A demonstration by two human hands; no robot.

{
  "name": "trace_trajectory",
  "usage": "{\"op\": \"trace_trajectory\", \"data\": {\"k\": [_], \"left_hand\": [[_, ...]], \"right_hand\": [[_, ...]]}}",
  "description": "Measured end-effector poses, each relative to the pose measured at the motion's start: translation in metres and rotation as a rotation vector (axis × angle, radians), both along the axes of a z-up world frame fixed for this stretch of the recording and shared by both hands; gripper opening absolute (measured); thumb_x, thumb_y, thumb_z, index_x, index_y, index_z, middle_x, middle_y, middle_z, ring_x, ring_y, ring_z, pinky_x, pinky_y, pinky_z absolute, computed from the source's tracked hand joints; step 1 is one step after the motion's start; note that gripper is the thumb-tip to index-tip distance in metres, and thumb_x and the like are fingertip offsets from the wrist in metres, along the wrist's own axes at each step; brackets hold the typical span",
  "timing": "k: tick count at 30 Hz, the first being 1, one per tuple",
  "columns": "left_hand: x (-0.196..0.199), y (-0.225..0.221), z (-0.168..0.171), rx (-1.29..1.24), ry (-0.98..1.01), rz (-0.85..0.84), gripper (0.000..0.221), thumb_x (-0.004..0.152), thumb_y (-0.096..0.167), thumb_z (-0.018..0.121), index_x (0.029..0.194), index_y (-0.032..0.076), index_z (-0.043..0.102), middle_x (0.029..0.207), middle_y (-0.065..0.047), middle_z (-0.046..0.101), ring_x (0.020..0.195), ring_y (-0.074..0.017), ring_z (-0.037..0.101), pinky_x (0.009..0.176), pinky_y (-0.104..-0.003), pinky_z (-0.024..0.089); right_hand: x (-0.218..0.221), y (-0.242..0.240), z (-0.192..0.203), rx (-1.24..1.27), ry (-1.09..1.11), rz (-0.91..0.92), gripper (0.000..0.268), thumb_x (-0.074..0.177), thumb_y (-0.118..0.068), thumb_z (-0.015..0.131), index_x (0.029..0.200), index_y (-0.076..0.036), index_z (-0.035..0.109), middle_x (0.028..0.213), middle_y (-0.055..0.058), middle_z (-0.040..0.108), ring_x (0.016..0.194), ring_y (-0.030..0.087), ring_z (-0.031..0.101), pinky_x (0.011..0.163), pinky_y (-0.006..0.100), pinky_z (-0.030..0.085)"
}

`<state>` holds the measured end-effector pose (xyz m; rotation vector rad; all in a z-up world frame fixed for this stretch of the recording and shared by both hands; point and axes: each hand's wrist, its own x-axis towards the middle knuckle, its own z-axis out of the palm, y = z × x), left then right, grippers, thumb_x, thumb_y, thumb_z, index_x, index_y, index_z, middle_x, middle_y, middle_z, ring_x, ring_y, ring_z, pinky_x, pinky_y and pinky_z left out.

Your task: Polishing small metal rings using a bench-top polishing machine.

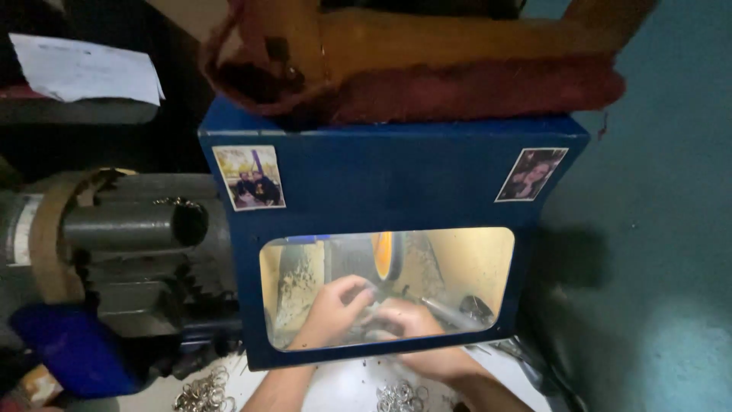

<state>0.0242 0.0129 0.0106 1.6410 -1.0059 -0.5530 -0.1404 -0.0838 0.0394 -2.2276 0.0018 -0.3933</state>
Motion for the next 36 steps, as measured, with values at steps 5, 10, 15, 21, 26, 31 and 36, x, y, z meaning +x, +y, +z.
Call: {"op": "trace_trajectory", "data": {"k": [5, 10, 15, 21, 26, 31, 36], "left_hand": [[-0.002, 0.003, 0.007, 0.004, 0.054, -0.225, 0.034, 0.082, 0.032, 0.080, 0.111, 0.015, 0.076, 0.103, 0.003, 0.078, 0.093, -0.0090, 0.072, 0.082, -0.024, 0.056], [-0.002, -0.001, -0.006, 0.061, 0.009, -0.123, 0.022, 0.079, 0.028, 0.083, 0.097, 0.015, 0.079, 0.090, 0.002, 0.078, 0.082, -0.0091, 0.071, 0.077, -0.024, 0.057], [0.002, 0.000, -0.013, 0.049, -0.051, -0.085, 0.018, 0.084, 0.029, 0.080, 0.093, 0.013, 0.079, 0.089, 0.000, 0.078, 0.078, -0.0117, 0.072, 0.074, -0.026, 0.059], [0.001, 0.000, -0.002, 0.088, 0.063, 0.073, 0.015, 0.086, 0.028, 0.075, 0.090, 0.014, 0.076, 0.087, 0.003, 0.077, 0.085, -0.0107, 0.069, 0.081, -0.027, 0.053], [0.003, -0.004, -0.013, 0.014, 0.106, 0.126, 0.024, 0.080, 0.029, 0.089, 0.095, 0.015, 0.078, 0.091, -0.005, 0.080, 0.094, -0.0212, 0.076, 0.089, -0.035, 0.059], [0.007, -0.004, -0.012, 0.002, 0.102, 0.171, 0.024, 0.077, 0.025, 0.091, 0.094, 0.014, 0.078, 0.091, -0.005, 0.080, 0.094, -0.0208, 0.077, 0.089, -0.034, 0.060], [0.012, -0.008, -0.014, -0.002, 0.112, 0.222, 0.026, 0.075, 0.022, 0.092, 0.094, 0.012, 0.078, 0.092, -0.007, 0.079, 0.095, -0.0221, 0.077, 0.089, -0.034, 0.060]], "right_hand": [[0.015, -0.043, -0.045, 0.443, 0.225, -0.450, 0.042, 0.079, -0.041, 0.078, 0.111, -0.014, 0.082, 0.110, 0.003, 0.086, 0.103, 0.011, 0.076, 0.092, 0.030, 0.060], [0.018, -0.035, -0.036, 0.629, 0.171, -0.516, 0.037, 0.079, -0.024, 0.081, 0.112, -0.008, 0.082, 0.110, 0.010, 0.085, 0.099, 0.019, 0.079, 0.088, 0.033, 0.063], [0.019, -0.044, -0.040, 0.064, 0.140, -0.555, 0.035, 0.085, -0.045, 0.070, 0.110, -0.025, 0.081, 0.105, -0.004, 0.086, 0.095, 0.013, 0.081, 0.082, 0.029, 0.061], [0.018, -0.050, -0.057, -0.599, 0.437, -0.466, 0.047, 0.089, -0.044, 0.063, 0.135, -0.035, 0.062, 0.128, -0.002, 0.068, 0.125, 0.024, 0.054, 0.119, 0.056, 0.020], [0.019, -0.044, -0.027, -0.538, 0.378, -0.474, 0.045, 0.082, -0.026, 0.075, 0.123, -0.007, 0.068, 0.118, 0.014, 0.073, 0.125, 0.030, 0.061, 0.126, 0.060, 0.010], [0.011, -0.053, -0.047, -0.286, 0.211, -0.433, 0.059, 0.075, -0.023, 0.075, 0.128, 0.001, 0.063, 0.126, 0.026, 0.066, 0.126, 0.043, 0.060, 0.118, 0.058, 0.030], [0.004, -0.024, 0.007, 0.072, 0.245, -0.452, 0.068, 0.077, -0.022, 0.067, 0.137, 0.008, 0.054, 0.131, 0.035, 0.061, 0.129, 0.050, 0.057, 0.111, 0.059, 0.042]]}}
